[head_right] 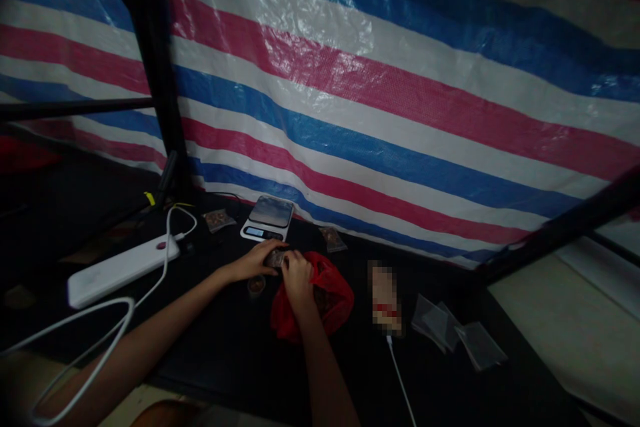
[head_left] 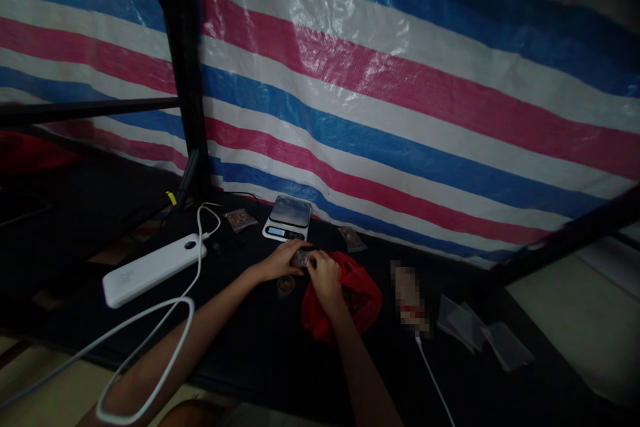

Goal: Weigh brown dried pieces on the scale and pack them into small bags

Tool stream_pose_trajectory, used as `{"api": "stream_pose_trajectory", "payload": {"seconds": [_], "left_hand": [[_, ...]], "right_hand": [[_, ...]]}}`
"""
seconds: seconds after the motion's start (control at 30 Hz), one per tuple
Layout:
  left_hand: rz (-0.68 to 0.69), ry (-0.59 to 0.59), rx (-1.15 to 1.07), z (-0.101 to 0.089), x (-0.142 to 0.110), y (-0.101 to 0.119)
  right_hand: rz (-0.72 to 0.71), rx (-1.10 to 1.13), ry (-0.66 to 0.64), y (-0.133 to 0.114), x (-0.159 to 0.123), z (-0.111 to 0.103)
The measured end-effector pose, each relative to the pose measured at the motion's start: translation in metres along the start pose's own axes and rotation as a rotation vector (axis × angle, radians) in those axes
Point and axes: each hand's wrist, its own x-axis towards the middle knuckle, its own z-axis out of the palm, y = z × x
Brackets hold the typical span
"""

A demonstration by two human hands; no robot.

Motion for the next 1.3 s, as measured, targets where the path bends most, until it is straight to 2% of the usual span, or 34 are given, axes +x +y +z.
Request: {"api": "stream_pose_trajectory", "payload": {"seconds": [0.13,0.2,0.3,0.37,0.57,0.8,1.13,1.3], "left_hand": [[-0.041,-0.008,0.087,0.001,-0.001,0.002],[-0.053,-0.008,0.115,0.001,-0.001,0.004],[-0.062,-0.006,0.152,0.0,-0.002,0.006],[-0.056,-0.007,0.177,0.0,-0.002,0.008],[-0.044,-0.021,0.23,-0.001,-0.001,0.012],[-0.046,-0.027,0.275,-0.003,-0.001,0.016],[-0.045,-0.018,0.294,-0.004,-0.001,0.018],[-0.042,-0.025,0.303,-0.005,-0.001,0.02]], "right_hand": [[0.018,0.209,0.119,0.01,0.004,0.002],[0.012,0.338,0.136,0.015,0.007,0.004],[-0.062,0.512,0.035,0.022,0.011,0.009],[-0.105,0.552,-0.029,0.024,0.012,0.013],[-0.117,0.279,0.023,0.019,0.007,0.012],[-0.148,-0.002,0.016,0.01,0.004,0.008],[-0.128,-0.109,-0.002,0.01,0.004,0.012],[-0.091,-0.12,-0.059,0.013,0.009,0.019]]}}
